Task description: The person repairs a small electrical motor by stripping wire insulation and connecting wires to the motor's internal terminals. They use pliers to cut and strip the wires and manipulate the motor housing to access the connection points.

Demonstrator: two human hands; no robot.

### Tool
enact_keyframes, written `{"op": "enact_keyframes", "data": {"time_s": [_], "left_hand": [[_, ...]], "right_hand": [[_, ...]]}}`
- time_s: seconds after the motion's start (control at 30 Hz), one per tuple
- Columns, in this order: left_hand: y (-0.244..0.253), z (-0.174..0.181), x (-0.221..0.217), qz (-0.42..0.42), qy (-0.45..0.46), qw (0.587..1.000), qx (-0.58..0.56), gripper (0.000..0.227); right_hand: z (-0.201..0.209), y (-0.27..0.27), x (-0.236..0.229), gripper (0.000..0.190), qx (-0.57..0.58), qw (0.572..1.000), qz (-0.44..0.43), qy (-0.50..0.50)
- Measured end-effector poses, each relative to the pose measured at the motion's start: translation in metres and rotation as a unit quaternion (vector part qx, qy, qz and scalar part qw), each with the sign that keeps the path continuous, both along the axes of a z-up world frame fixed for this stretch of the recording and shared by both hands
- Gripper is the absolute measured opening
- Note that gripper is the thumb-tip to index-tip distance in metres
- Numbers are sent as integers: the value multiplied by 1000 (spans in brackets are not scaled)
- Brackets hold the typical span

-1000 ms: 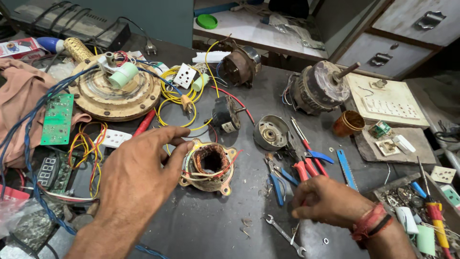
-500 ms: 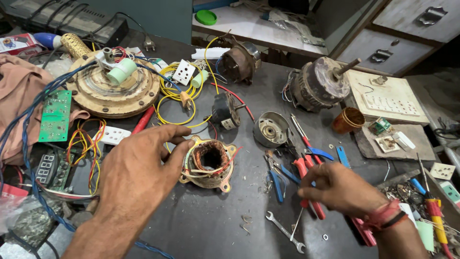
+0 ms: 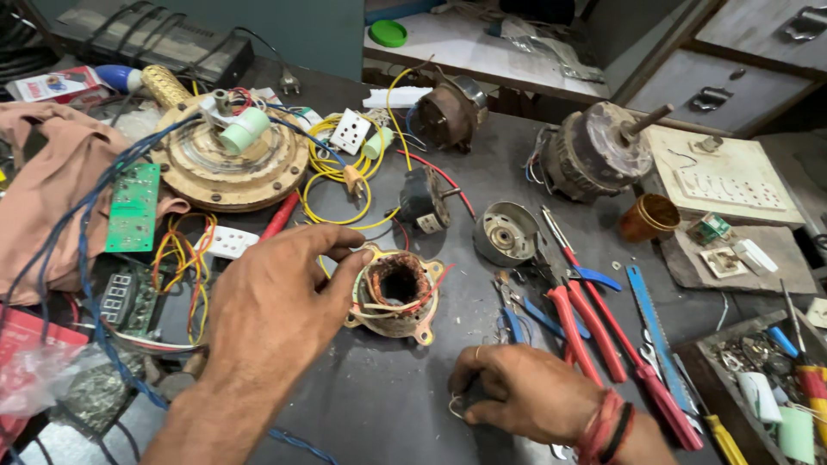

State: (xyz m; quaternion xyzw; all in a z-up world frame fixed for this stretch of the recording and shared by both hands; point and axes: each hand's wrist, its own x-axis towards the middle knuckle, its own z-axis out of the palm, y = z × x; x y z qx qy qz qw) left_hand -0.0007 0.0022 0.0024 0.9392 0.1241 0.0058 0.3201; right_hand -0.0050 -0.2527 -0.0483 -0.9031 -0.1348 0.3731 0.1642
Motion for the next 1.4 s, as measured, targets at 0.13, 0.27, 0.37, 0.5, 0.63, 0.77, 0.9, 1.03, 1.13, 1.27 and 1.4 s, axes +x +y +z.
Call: {"op": "enact_keyframes", "data": {"time_s": [0.13, 0.27, 0.37, 0.5, 0.63, 0.77, 0.9, 1.03, 1.13, 1.27, 1.4], "left_hand": [[3, -3, -1, -10, -34, 999, -21, 33], [5, -10, 0, -39, -107, 993, -39, 30], [3, -10, 0, -36, -90, 995, -34, 30], [1, -10, 0, -19, -34, 998, -46, 30], [0, -17, 2, -85, -96, 985, -115, 31], [-8, -14, -1, -152, -4, 957, -247, 37], [-19, -12, -5, -143, 113, 942, -282, 44], [-23, -22, -6, -151, 107, 926, -329, 34], [-21, -29, -5, -156, 37, 937, -312, 26], [-15, -33, -4, -165, -158, 953, -198, 20], [-14, -33, -8, -156, -190, 960, -136, 15]], "right_hand": [[-4, 6, 1, 21, 78, 996, 8, -31], [-3, 4, 3, 23, 97, 994, -41, 21], [-5, -1, 1, 26, 83, 996, 0, 34], [-17, -1, -1, 19, 120, 989, 85, -4], [-21, 0, 0, 12, 314, 941, 49, -118], [-8, 8, 4, 16, 419, 885, -200, -24], [-4, 18, 0, 18, 488, 827, -280, 6], [-2, 23, -1, 21, 469, 809, -353, 0], [-2, 24, -2, 23, 468, 805, -363, 21], [-12, 26, -3, 24, 469, 827, -302, 67], [-18, 27, -3, 21, 466, 827, -304, 75]]}}
